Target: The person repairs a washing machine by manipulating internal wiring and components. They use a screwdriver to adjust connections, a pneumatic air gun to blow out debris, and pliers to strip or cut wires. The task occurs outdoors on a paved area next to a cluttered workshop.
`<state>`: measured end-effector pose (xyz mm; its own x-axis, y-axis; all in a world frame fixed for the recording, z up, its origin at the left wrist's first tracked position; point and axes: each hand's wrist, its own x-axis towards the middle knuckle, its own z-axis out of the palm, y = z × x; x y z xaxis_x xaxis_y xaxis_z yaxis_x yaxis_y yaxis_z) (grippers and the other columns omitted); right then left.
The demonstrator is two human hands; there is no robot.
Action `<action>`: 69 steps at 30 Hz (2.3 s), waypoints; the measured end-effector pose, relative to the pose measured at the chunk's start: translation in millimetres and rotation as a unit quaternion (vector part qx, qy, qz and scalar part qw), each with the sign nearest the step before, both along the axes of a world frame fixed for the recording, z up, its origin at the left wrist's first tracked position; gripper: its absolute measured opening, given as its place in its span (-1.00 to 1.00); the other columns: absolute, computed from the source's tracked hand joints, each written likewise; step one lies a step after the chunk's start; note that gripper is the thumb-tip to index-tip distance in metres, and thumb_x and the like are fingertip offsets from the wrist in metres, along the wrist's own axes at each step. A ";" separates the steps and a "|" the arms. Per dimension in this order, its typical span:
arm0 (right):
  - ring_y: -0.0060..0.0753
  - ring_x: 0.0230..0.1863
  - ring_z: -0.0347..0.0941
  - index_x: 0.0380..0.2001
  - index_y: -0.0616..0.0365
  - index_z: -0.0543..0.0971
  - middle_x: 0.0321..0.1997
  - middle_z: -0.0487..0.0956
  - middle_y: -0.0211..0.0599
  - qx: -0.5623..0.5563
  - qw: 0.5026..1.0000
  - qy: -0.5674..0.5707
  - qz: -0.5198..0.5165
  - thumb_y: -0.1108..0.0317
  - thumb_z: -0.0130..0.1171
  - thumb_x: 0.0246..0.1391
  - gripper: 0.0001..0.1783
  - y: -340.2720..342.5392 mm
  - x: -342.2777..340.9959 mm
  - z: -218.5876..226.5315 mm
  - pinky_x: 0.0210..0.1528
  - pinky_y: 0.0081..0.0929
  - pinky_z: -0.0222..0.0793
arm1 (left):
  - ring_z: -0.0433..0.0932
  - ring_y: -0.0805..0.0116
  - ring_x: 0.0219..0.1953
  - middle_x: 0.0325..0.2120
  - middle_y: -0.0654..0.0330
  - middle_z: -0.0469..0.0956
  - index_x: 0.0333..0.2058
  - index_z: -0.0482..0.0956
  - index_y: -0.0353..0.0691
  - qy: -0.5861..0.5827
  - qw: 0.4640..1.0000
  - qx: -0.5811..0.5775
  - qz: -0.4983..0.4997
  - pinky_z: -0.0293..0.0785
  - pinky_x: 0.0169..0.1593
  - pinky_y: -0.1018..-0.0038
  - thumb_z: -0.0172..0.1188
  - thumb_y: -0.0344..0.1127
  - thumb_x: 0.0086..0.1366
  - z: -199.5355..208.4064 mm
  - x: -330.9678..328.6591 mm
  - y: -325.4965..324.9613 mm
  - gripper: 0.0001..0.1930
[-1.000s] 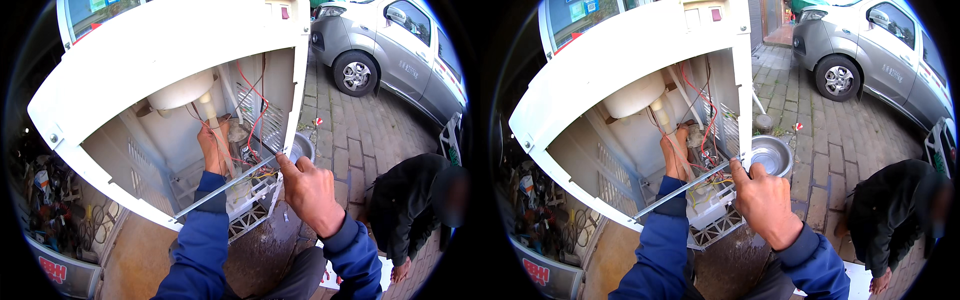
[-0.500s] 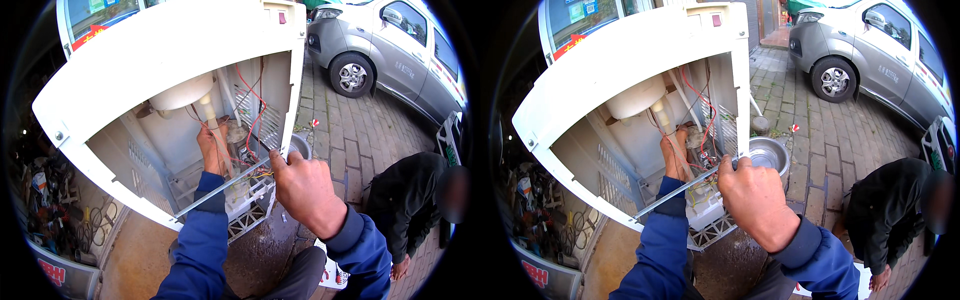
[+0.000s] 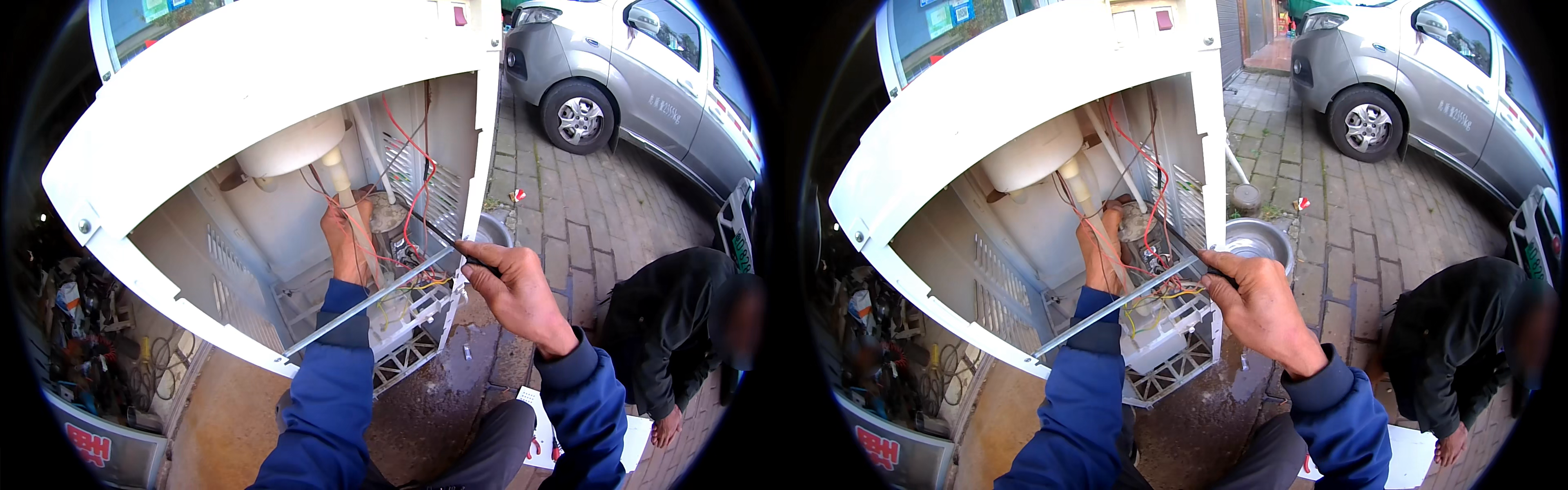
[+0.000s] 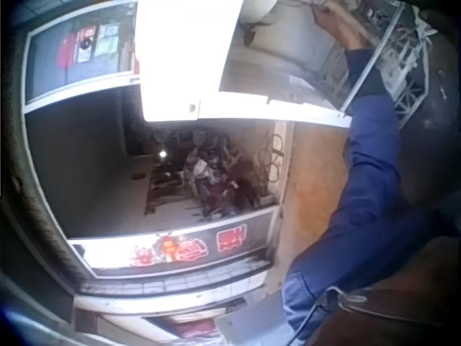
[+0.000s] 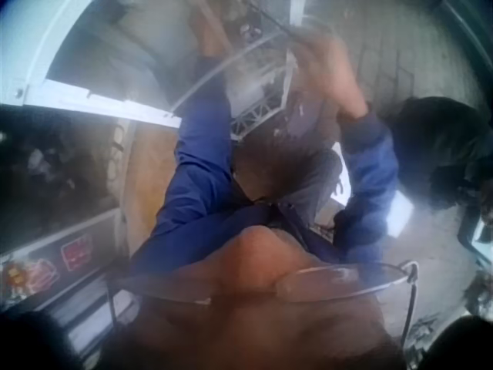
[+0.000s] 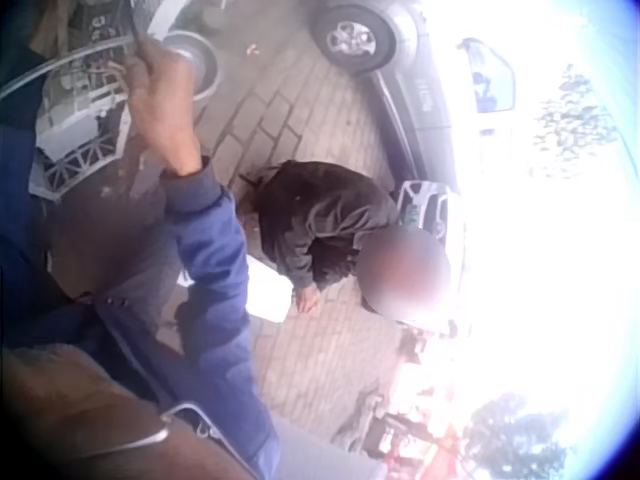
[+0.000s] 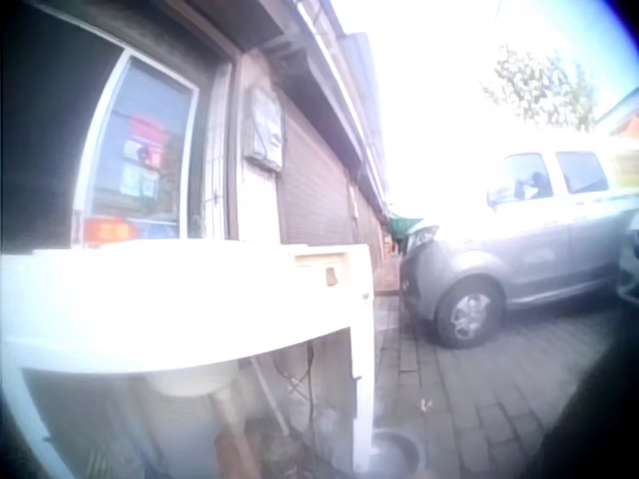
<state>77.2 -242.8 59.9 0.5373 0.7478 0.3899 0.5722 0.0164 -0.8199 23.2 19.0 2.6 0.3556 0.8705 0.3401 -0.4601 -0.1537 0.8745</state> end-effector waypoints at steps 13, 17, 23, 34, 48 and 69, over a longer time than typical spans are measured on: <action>-0.66 -0.47 0.37 0.02 0.44 0.61 -0.48 0.57 -0.43 0.048 0.957 0.283 0.044 0.47 0.19 0.24 -0.67 -2.8 1.6 -4.4 -0.42 -0.54 0.30 | 0.46 0.52 -0.39 -0.37 0.31 0.56 -0.16 0.61 -0.36 -0.019 1.000 -0.019 0.005 0.38 -0.30 0.55 0.25 -0.47 0.23 2.2 -1.8 -3.5 -0.80; -0.31 -0.44 0.60 -0.03 0.40 0.63 -0.45 0.66 0.03 -0.012 1.000 -0.010 -0.025 0.47 0.19 0.18 -0.69 -2.5 -0.7 5.7 -0.32 -0.35 0.43 | 0.41 0.59 -0.43 -0.40 0.36 0.50 -0.18 0.55 -0.33 -0.005 1.000 0.000 0.002 0.32 -0.35 0.60 0.24 -0.59 0.24 3.9 3.6 -1.6 -0.83; 0.13 -0.35 0.62 -0.06 0.33 0.65 -0.41 0.59 0.22 -0.063 0.993 -0.096 -0.013 0.48 0.19 0.12 -0.69 -11.4 -8.8 33.1 -0.25 -0.23 0.47 | 0.32 0.65 -0.48 -0.46 0.43 0.41 -0.26 0.52 -0.31 -0.032 0.999 -0.002 -0.021 0.21 -0.43 0.63 0.20 -0.59 0.26 3.4 -2.8 -5.8 -0.90; 0.17 -0.38 0.59 -0.09 0.32 0.66 -0.42 0.60 0.19 -0.065 0.994 -0.079 -0.022 0.49 0.17 0.14 -0.72 -6.3 3.6 30.6 -0.27 -0.18 0.47 | 0.42 0.58 -0.35 -0.38 0.38 0.49 -0.18 0.58 -0.37 0.011 1.000 0.010 0.006 0.34 -0.25 0.57 0.24 -0.53 0.22 13.5 -3.3 -11.0 -0.82; -0.18 -0.62 0.51 0.09 0.03 0.62 -0.47 0.40 -0.27 -0.078 0.886 -0.406 -0.209 0.43 0.20 -0.05 -0.47 4.5 -36.4 -28.7 -0.62 -0.20 0.41 | 0.51 0.48 -0.34 -0.36 0.27 0.61 -0.17 0.68 -0.39 0.081 0.995 0.031 0.054 0.41 -0.22 0.49 0.25 -0.47 0.19 10.6 -5.5 -6.0 -0.78; 0.18 -0.48 0.60 -0.12 0.24 0.62 -0.47 0.60 0.05 -0.153 0.920 -0.343 -0.115 0.45 0.15 0.02 -0.69 -1.8 -33.3 34.3 -0.43 0.00 0.54 | 0.53 0.51 -0.31 -0.29 0.25 0.65 -0.13 0.65 -0.39 0.024 1.000 0.008 0.015 0.42 -0.21 0.55 0.23 -0.53 0.21 10.3 -3.1 -9.8 -0.76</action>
<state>43.9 -244.6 94.2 0.4007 0.7771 0.4854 0.9162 -0.3410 -0.2104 20.1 9.1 12.9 0.3453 0.8759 0.3370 -0.4127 -0.1809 0.8927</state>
